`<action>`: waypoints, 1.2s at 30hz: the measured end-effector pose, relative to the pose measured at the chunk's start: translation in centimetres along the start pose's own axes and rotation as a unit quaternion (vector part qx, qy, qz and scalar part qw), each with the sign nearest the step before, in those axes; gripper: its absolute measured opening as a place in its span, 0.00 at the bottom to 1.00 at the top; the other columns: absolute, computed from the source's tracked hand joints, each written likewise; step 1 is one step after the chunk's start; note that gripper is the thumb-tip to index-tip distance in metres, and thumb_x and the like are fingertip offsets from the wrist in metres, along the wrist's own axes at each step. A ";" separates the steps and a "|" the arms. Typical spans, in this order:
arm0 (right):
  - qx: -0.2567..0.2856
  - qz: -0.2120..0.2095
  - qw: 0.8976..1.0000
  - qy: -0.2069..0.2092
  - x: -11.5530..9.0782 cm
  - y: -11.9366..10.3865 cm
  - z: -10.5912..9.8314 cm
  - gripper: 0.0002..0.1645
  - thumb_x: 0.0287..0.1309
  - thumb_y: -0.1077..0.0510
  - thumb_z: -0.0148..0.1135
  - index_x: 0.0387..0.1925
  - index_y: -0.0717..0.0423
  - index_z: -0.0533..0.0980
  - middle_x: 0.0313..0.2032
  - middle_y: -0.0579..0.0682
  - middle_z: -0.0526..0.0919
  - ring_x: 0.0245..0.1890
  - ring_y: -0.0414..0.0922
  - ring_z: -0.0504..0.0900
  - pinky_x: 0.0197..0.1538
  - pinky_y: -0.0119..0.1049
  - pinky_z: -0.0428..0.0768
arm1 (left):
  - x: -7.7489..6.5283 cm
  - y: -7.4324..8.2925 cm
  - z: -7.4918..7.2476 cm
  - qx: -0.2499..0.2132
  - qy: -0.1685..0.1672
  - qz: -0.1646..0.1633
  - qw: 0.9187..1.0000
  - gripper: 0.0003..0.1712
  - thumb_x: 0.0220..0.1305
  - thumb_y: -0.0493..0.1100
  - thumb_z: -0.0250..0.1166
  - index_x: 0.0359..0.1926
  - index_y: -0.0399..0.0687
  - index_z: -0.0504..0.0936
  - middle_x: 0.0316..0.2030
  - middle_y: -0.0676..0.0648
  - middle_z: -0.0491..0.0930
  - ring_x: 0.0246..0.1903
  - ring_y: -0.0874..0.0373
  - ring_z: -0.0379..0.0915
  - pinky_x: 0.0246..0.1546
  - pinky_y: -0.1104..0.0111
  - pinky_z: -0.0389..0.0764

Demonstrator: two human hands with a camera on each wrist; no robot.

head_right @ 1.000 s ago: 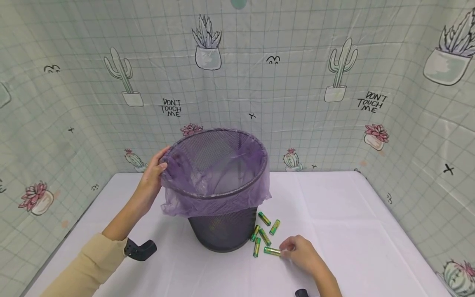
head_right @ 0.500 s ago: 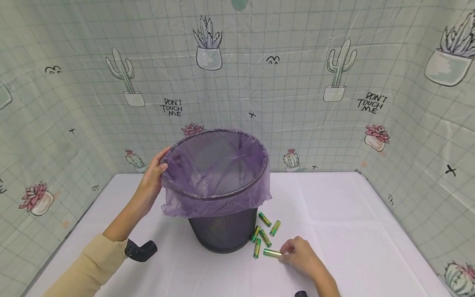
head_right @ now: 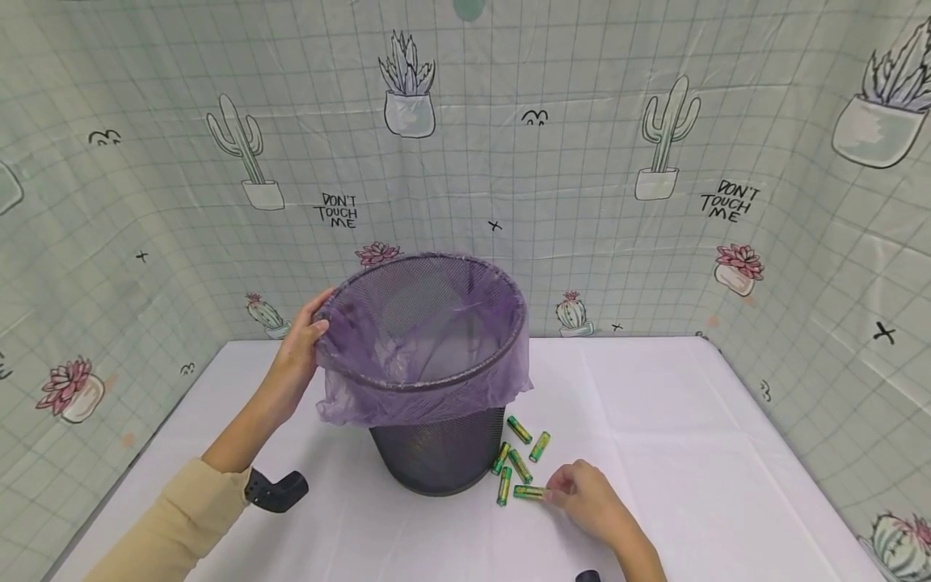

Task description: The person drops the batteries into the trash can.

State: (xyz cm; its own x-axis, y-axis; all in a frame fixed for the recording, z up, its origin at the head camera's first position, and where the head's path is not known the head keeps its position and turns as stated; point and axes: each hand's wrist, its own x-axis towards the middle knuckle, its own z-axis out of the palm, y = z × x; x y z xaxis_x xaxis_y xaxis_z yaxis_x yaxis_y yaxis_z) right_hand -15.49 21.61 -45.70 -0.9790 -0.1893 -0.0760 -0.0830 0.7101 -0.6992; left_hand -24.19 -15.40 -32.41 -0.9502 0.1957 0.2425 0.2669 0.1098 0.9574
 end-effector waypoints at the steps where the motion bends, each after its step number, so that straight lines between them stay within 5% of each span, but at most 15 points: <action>1: -0.002 -0.002 1.000 0.002 0.0 -0.1 -0.1 0.08 0.49 0.58 0.65 0.30 0.59 0.79 0.28 0.47 0.72 0.25 0.38 0.65 0.28 0.28 0.66 | 0.0 0.0 0.0 0.001 0.000 0.000 1.000 0.32 0.68 0.47 0.41 0.72 0.55 0.48 0.72 0.44 0.44 0.70 0.47 0.43 0.67 0.45 0.47; 17: -0.005 0.003 0.996 0.084 -1.1 -4.3 -1.9 0.08 0.54 0.56 0.63 0.34 0.56 0.79 0.32 0.45 0.76 0.32 0.37 0.70 0.32 0.28 0.70 | 0.5 -0.1 -0.3 -0.001 -0.003 -0.002 1.000 0.32 0.68 0.47 0.41 0.72 0.55 0.48 0.72 0.44 0.42 0.71 0.47 0.40 0.68 0.46 0.46; 26: -0.001 -0.075 0.984 0.161 -1.8 -6.8 -4.1 0.04 0.57 0.56 0.61 0.33 0.51 0.79 0.32 0.40 0.75 0.31 0.30 0.69 0.33 0.27 0.72 | 0.8 0.0 -0.3 0.004 -0.004 -0.007 1.000 0.32 0.68 0.48 0.41 0.72 0.56 0.48 0.73 0.45 0.39 0.71 0.46 0.37 0.67 0.44 0.45; 36: 0.015 -0.115 0.971 0.209 -2.8 -9.6 -6.0 0.04 0.59 0.58 0.59 0.36 0.50 0.78 0.35 0.42 0.77 0.35 0.30 0.71 0.37 0.23 0.71 | 1.1 0.0 -0.5 0.000 -0.007 -0.004 1.000 0.32 0.68 0.47 0.40 0.72 0.55 0.48 0.72 0.44 0.40 0.71 0.47 0.37 0.67 0.45 0.45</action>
State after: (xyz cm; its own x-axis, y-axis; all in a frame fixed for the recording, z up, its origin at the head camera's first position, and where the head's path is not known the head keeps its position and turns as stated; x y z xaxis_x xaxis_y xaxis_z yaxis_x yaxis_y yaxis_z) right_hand -13.09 19.45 -34.51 -0.9260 -0.0448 0.3749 -0.3091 0.6600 -0.6847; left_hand -25.29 -15.63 -32.05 -0.9499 0.2077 0.2335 0.2602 0.1116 0.9591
